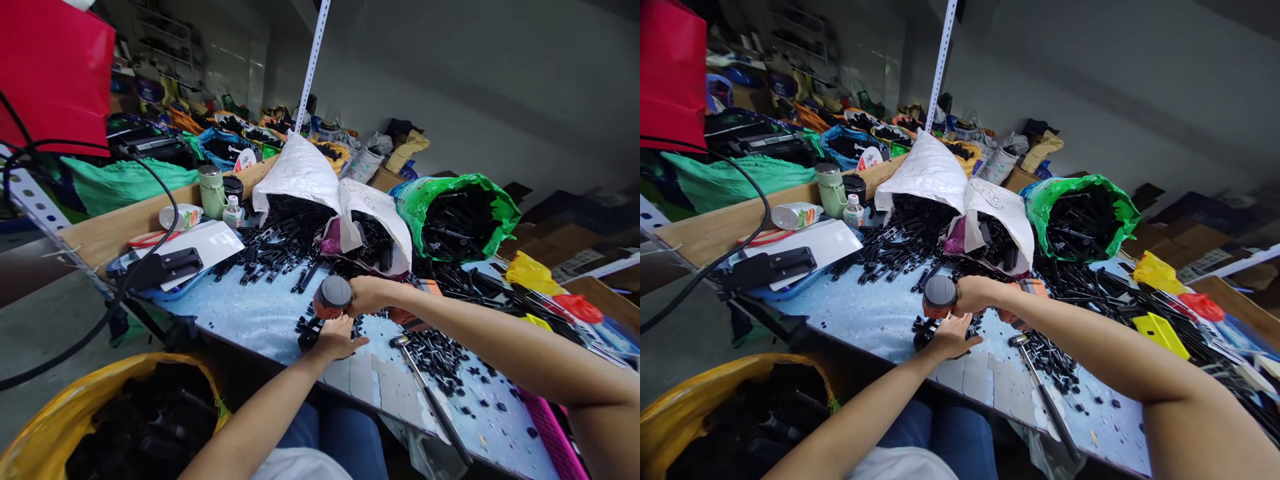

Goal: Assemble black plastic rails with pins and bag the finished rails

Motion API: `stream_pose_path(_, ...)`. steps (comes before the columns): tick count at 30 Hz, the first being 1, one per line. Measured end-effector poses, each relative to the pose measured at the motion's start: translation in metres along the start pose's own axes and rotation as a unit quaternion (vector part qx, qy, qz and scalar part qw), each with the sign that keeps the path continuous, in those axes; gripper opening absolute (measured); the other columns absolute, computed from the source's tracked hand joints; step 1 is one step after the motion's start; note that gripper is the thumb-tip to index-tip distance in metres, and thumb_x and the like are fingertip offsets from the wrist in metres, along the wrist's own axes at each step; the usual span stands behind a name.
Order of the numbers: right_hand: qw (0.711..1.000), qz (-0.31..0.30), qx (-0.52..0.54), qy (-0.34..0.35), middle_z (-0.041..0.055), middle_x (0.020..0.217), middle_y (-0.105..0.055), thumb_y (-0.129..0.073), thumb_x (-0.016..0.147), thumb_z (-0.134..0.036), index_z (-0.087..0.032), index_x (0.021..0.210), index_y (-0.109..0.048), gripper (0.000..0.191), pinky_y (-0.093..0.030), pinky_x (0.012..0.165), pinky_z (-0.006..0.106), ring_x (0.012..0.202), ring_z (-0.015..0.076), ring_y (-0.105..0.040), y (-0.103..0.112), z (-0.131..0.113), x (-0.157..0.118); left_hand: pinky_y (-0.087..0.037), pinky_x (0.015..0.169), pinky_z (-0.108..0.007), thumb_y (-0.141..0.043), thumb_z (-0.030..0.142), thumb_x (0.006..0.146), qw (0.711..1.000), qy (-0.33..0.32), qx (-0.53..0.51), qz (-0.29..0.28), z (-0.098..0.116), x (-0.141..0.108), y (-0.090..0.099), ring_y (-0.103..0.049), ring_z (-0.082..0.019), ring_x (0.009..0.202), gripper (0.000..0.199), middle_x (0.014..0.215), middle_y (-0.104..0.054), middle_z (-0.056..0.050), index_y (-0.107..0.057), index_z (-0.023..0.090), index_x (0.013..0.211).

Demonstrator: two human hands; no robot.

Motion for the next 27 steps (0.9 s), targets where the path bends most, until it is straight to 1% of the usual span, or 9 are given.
stream_pose_path(6,0.997,-0.047,0.065,0.004,0.0005,0.051,-0.057,-0.056,0.058,-0.021,-0.015,0.068,-0.066,0.015,-0.037,0.043,0.019,0.049,0.0141,-0.055,0.001,-0.014,-0.008,-0.03,0.098,-0.043,-0.026,0.06,0.083,0.998,0.024,-0.015,-0.047,-0.002,0.0,0.003,-0.036,-0.029,0.122,0.065,0.13,-0.045,-0.013,-0.037,0.014,0.127)
stream_pose_path(9,0.998,-0.049,0.028,0.005,0.0013,0.053,-0.059,-0.058,0.057,-0.022,-0.014,0.065,-0.066,0.014,-0.038,0.044,0.02,0.051,0.0147,-0.056,0.001,-0.022,-0.003,-0.029,0.099,-0.043,-0.026,0.061,0.082,0.998,0.024,-0.021,-0.053,-0.003,0.001,0.001,-0.034,-0.029,0.124,0.066,0.134,-0.041,-0.011,-0.031,0.017,0.131)
stream_pose_path(12,0.998,-0.055,-0.012,0.02,0.0038,0.058,-0.062,-0.058,0.058,-0.022,-0.013,0.067,-0.067,0.016,-0.039,0.045,0.021,0.054,0.0164,-0.057,0.0,-0.033,0.003,-0.029,0.099,-0.042,-0.026,0.063,0.082,0.997,0.026,-0.023,-0.062,-0.004,0.003,-0.003,-0.036,-0.029,0.122,0.066,0.134,-0.042,-0.008,-0.032,0.02,0.131)
stream_pose_path(14,0.998,-0.043,-0.035,0.035,0.0057,0.061,-0.063,-0.058,0.058,-0.022,-0.012,0.068,-0.067,0.017,-0.04,0.047,0.023,0.058,0.0188,-0.058,0.001,-0.037,0.005,-0.03,0.098,-0.043,-0.025,0.063,0.082,0.997,0.031,-0.017,-0.065,-0.004,0.003,-0.004,-0.039,-0.031,0.119,0.066,0.131,-0.044,-0.01,-0.034,0.018,0.13)
stream_pose_path(16,0.998,-0.037,-0.022,0.041,0.0058,0.061,-0.063,-0.059,0.057,-0.023,-0.012,0.066,-0.066,0.016,-0.04,0.047,0.024,0.059,0.0194,-0.058,0.0,-0.033,0.006,-0.03,0.098,-0.043,-0.022,0.06,0.085,0.998,0.028,-0.004,-0.058,-0.003,0.0,-0.001,-0.041,-0.031,0.118,0.065,0.13,-0.045,-0.011,-0.034,0.016,0.131)
stream_pose_path(19,0.992,-0.062,0.103,0.04,0.0002,0.05,-0.055,-0.059,0.056,-0.021,-0.013,0.061,-0.061,0.011,-0.039,0.043,0.022,0.049,0.0144,-0.053,-0.007,-0.007,0.003,-0.024,0.101,-0.047,-0.026,0.061,0.083,0.998,-0.023,0.025,-0.054,-0.004,-0.013,0.005,-0.033,-0.031,0.124,0.067,0.135,-0.038,-0.014,-0.033,0.015,0.131)
stream_pose_path(22,0.966,-0.046,0.253,0.023,-0.0054,0.044,-0.048,-0.058,0.056,-0.017,-0.014,0.065,-0.057,0.01,-0.036,0.038,0.019,0.041,0.0102,-0.047,-0.01,0.037,0.0,-0.015,0.104,-0.05,-0.046,0.066,0.072,0.989,-0.107,0.081,-0.063,-0.009,-0.03,0.006,-0.018,-0.031,0.131,0.082,0.141,-0.026,-0.018,-0.031,0.013,0.132)
stream_pose_path(24,0.951,-0.012,0.308,-0.033,-0.007,0.042,-0.045,-0.057,0.057,-0.016,-0.014,0.067,-0.055,0.01,-0.036,0.037,0.019,0.038,0.0096,-0.045,-0.009,0.072,-0.002,-0.013,0.106,-0.048,-0.052,0.063,0.07,0.984,-0.115,0.12,-0.058,-0.017,-0.037,0.003,-0.013,-0.031,0.132,0.084,0.142,-0.023,-0.019,-0.03,0.011,0.133)
stream_pose_path(27,0.939,0.021,0.317,-0.135,-0.0068,0.041,-0.044,-0.057,0.059,-0.016,-0.015,0.065,-0.053,0.007,-0.036,0.036,0.02,0.036,0.0097,-0.045,-0.009,0.118,-0.005,-0.015,0.106,-0.044,-0.051,0.058,0.075,0.984,-0.086,0.15,-0.037,-0.027,-0.038,-0.004,-0.015,-0.028,0.132,0.078,0.142,-0.024,-0.018,-0.029,0.012,0.134)
Point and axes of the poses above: each hand's wrist, its own x-axis towards the middle knuckle, its own y-axis out of the back of the hand, z = x × y, the point moved 5 cm from there along x, towards the middle knuckle
